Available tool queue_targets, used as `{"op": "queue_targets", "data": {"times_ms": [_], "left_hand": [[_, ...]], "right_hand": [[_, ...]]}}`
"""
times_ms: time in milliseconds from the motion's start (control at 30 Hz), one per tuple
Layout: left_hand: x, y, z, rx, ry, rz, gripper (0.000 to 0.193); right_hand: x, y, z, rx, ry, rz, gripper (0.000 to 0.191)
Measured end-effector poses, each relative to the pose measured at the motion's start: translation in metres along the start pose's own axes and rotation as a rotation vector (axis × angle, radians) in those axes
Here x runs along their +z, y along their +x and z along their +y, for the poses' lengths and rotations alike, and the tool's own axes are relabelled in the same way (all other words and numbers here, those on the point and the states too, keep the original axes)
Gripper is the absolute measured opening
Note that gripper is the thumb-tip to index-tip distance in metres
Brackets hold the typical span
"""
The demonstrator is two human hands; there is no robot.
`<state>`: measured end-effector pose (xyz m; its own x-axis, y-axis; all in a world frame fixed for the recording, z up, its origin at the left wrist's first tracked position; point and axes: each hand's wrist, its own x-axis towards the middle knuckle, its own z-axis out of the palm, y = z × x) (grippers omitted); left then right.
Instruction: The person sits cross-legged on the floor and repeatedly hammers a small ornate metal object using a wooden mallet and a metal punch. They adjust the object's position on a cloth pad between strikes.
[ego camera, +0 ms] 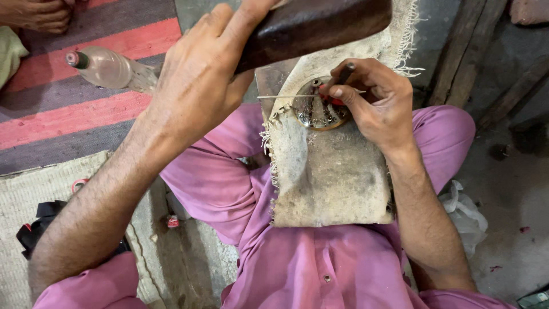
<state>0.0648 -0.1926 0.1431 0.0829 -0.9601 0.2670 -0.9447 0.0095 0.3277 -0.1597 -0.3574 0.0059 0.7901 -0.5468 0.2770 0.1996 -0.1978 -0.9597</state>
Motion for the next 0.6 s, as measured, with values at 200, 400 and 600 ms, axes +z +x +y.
{"op": "queue_targets", "data": {"times_ms": [200, 400, 600], "left_hand": [[-0.004, 0.013, 0.007, 0.042, 0.339, -0.029, 0.074], [-0.007, 0.008, 0.003, 0.154, 0.594, 0.016, 0.056], [-0.004, -0.003, -0.006, 0.106, 0.746, 0.019, 0.055]], "right_hand": [[0.0, 0.0, 0.003, -0.059, -0.039, -0.011, 0.018], [-0.003, 0.002, 0.008, -0.069, 0.028, -0.029, 0.016], [-0.009, 0.008, 0.006, 0.009, 0.064, -0.022, 0.018]]}}
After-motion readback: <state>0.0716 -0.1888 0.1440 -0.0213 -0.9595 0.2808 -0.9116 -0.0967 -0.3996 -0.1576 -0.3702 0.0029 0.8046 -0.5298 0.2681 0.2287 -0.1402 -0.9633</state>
